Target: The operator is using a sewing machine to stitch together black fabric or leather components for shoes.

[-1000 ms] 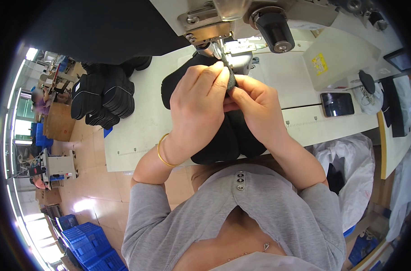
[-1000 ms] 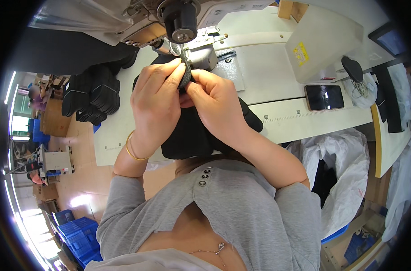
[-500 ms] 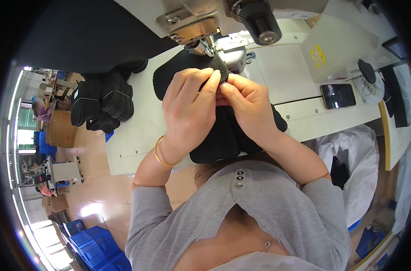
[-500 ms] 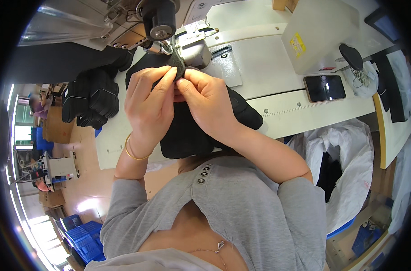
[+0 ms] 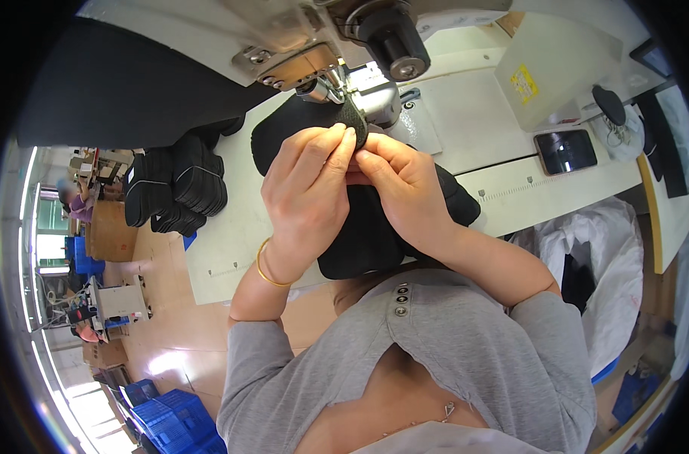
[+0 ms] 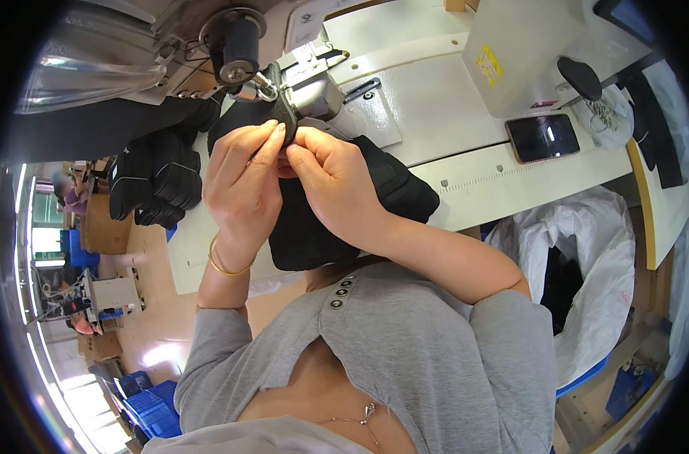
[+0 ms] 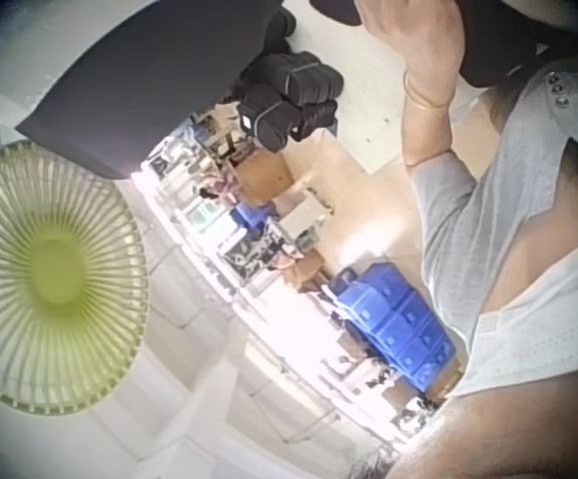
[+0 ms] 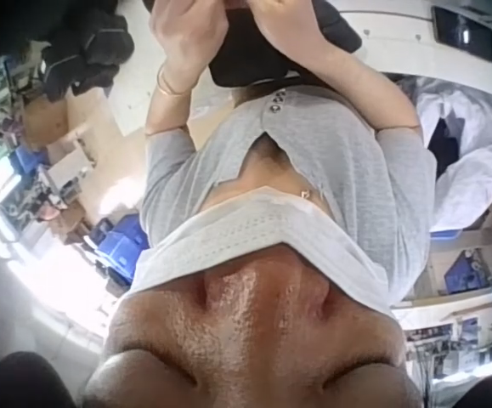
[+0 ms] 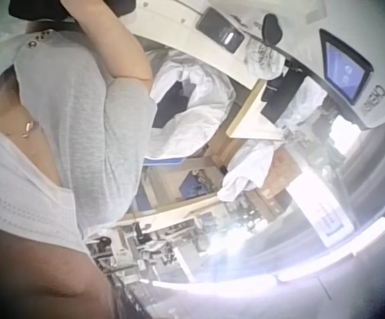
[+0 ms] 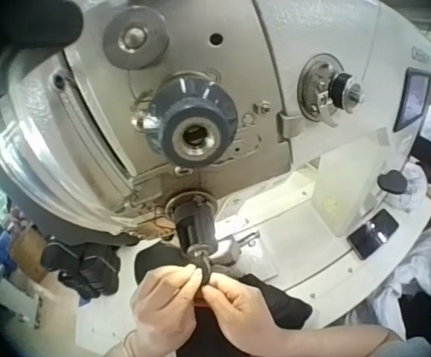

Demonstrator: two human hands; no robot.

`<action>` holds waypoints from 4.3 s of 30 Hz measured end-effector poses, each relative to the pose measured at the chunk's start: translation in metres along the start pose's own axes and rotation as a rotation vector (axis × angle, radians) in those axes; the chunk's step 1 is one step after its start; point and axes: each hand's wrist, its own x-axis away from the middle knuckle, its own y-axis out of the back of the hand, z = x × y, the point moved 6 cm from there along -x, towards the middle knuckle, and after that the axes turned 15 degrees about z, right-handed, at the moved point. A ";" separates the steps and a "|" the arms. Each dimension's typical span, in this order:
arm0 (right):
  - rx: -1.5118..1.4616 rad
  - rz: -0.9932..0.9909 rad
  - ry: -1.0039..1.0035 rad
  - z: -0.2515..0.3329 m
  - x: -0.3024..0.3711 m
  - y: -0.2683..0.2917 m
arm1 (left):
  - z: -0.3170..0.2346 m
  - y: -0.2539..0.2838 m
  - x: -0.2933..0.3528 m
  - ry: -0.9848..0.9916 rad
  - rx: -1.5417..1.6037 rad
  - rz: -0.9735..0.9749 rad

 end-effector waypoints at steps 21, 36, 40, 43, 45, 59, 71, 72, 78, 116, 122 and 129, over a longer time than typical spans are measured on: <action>-0.221 0.100 0.031 -0.005 -0.014 -0.018 | 0.032 0.003 -0.006 -0.074 0.061 0.081; -0.175 0.080 0.032 -0.005 -0.015 -0.020 | 0.023 -0.002 -0.012 -0.035 -0.141 0.060; -0.155 0.074 0.011 -0.004 -0.014 -0.019 | 0.021 -0.003 -0.013 -0.030 -0.159 0.049; -0.149 0.067 0.009 -0.005 -0.015 -0.017 | 0.022 -0.004 -0.014 -0.020 -0.162 0.048; -0.143 0.068 -0.006 -0.005 -0.014 -0.017 | 0.021 -0.005 -0.014 -0.014 -0.166 0.047; -0.054 0.049 -0.034 -0.003 -0.005 -0.010 | 0.010 -0.005 -0.019 0.120 -0.162 0.162; -0.004 0.073 -0.023 -0.005 -0.009 -0.009 | 0.031 0.014 0.008 0.143 -0.233 0.284; 0.010 0.109 -0.035 -0.004 -0.011 -0.011 | 0.026 0.019 0.007 0.129 -0.216 0.294; -0.018 0.114 -0.081 -0.007 -0.008 -0.019 | 0.012 0.027 0.009 0.070 -0.200 0.255; 0.065 0.023 -0.059 0.003 -0.008 0.007 | 0.079 -0.017 0.055 0.740 1.228 -0.314; 1.107 -0.073 0.040 0.022 0.016 0.057 | 0.088 -0.052 0.047 0.914 1.828 -0.129; 1.485 -0.025 -0.187 -0.004 0.029 0.071 | 0.175 -0.062 0.027 0.807 0.993 0.152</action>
